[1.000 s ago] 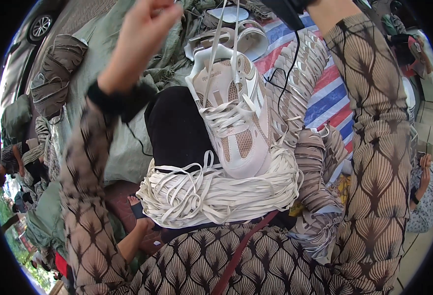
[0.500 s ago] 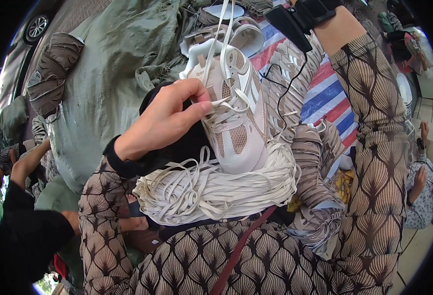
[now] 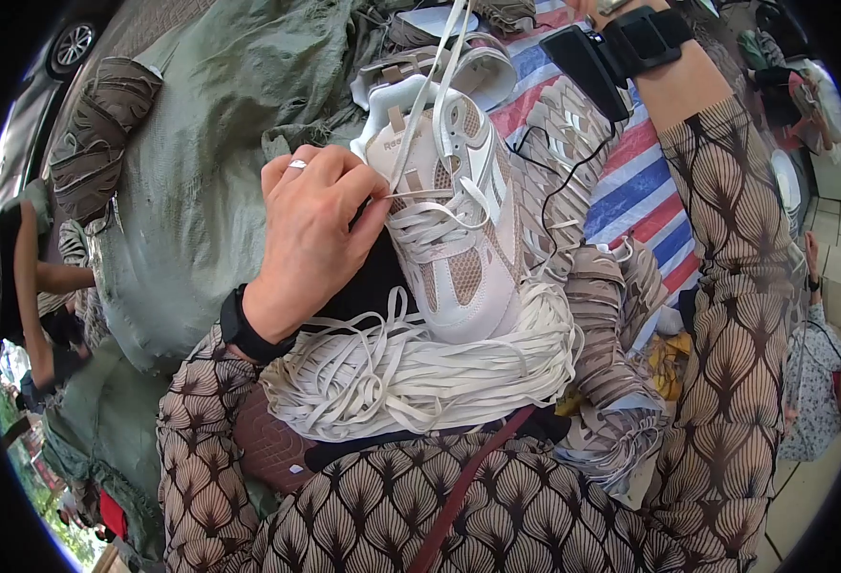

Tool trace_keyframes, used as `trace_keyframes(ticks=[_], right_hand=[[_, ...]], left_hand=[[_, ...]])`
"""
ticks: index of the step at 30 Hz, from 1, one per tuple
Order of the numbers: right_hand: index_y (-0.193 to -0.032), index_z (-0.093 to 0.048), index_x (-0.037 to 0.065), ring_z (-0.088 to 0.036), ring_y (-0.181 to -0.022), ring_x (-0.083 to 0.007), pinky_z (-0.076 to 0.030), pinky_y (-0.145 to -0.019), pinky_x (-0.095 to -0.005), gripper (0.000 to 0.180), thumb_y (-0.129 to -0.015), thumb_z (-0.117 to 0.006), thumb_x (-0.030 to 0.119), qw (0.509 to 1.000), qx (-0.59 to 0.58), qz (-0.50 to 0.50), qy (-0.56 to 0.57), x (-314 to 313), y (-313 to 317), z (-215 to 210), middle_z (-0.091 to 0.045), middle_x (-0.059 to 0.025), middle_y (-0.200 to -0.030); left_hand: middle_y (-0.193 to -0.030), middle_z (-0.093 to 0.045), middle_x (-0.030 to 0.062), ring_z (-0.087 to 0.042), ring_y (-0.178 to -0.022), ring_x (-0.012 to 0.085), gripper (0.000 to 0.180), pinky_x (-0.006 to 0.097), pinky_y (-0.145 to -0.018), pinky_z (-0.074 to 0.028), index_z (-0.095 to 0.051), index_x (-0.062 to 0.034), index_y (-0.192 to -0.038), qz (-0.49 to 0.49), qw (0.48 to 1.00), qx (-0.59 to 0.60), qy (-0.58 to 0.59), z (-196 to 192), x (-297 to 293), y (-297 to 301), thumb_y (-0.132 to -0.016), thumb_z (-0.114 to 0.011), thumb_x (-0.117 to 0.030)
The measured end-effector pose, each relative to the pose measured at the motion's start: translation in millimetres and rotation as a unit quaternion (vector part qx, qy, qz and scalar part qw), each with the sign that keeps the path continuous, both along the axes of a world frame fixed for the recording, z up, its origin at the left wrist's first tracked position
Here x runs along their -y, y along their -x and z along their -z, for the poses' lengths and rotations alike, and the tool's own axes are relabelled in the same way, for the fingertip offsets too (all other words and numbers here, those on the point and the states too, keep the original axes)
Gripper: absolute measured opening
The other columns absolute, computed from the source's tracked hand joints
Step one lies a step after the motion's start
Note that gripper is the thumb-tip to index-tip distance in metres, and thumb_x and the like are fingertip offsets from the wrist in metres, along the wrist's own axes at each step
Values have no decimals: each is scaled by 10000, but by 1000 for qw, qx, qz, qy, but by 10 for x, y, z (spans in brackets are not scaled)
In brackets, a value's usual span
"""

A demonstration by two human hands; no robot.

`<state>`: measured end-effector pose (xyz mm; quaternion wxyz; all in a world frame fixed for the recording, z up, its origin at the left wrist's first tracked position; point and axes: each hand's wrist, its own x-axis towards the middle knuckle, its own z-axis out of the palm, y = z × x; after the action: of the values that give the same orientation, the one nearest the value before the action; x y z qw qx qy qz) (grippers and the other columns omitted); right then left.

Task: The recorder is lacing a new sneaker as part of a manufacturing or assembly process.

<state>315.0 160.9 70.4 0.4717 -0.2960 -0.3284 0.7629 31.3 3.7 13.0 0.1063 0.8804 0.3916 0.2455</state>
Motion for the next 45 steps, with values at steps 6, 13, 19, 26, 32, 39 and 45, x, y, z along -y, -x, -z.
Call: trace_keyframes(ticks=[6, 13, 19, 26, 32, 39, 45], right_hand=[[-990, -613, 20, -399, -549, -61, -367, -457, -219, 255, -1005, -466, 228, 933, 322, 149, -58, 92, -75, -277, -490, 18, -722], [-1095, -574, -9, -332, -478, -11, -283, -387, -160, 274, -1028, -423, 210, 971, 235, 21, -31, 224, 47, -448, -576, -10, -820], [-1112, -556, -7, -326, -477, -9, -297, -388, -163, 285, -1037, -411, 228, 973, 230, 14, -5, 151, 120, -505, -604, -62, -959], [-1111, -549, 5, -342, -482, -8, -326, -418, -167, 265, -1035, -421, 224, 974, 218, 67, 19, 106, 413, -389, -615, -55, -990], [-1113, -543, -1, -352, -477, -7, -318, -404, -162, 270, -1035, -426, 228, 974, 221, 45, 3, 82, 365, -463, -621, -56, -1015], [-1118, -533, -11, -349, -475, -2, -302, -387, -158, 266, -1037, -414, 214, 969, 239, 54, -29, 118, 397, -593, -630, -91, -1075], [-1066, -533, 15, -352, -480, 6, -298, -397, -147, 219, -1033, -407, 191, 962, 249, 111, -11, -420, -351, -419, -650, -88, -1024]], left_hand=[[-939, -590, 87, -525, -911, 303, 60, 404, -790, -392, -659, -78, -778, 106, 935, 171, 290, -88, 172, -53, -757, -683, -129], [-899, -626, 53, -565, -914, 209, 83, 356, -869, -385, -674, -73, -832, 101, 950, 67, 288, -43, -8, 157, -792, -694, -143], [-1174, -511, 89, -429, -1186, 294, 77, 431, -1033, -256, -683, -125, -843, 96, 966, 25, 241, 170, -193, 415, -769, -668, -139], [-924, -615, 6, -533, -985, 205, 95, 382, -923, -316, -646, -71, -815, 99, 942, 108, 303, 126, -109, 244, -743, -588, -46], [-941, -599, 6, -529, -1020, 216, 151, 390, -932, -308, -634, -97, -776, 117, 947, 137, 266, 168, -46, 164, -707, -580, 26], [-1073, -536, 69, -475, -1140, 291, 102, 491, -1026, -259, -696, -137, -728, 56, 990, 40, 119, 241, -60, 267, -667, -654, -67], [-1130, -552, 66, -474, -1159, 258, 215, 435, -1049, -268, -706, -160, -932, 62, 962, 72, 257, 215, -117, 224, -742, -661, -72]])
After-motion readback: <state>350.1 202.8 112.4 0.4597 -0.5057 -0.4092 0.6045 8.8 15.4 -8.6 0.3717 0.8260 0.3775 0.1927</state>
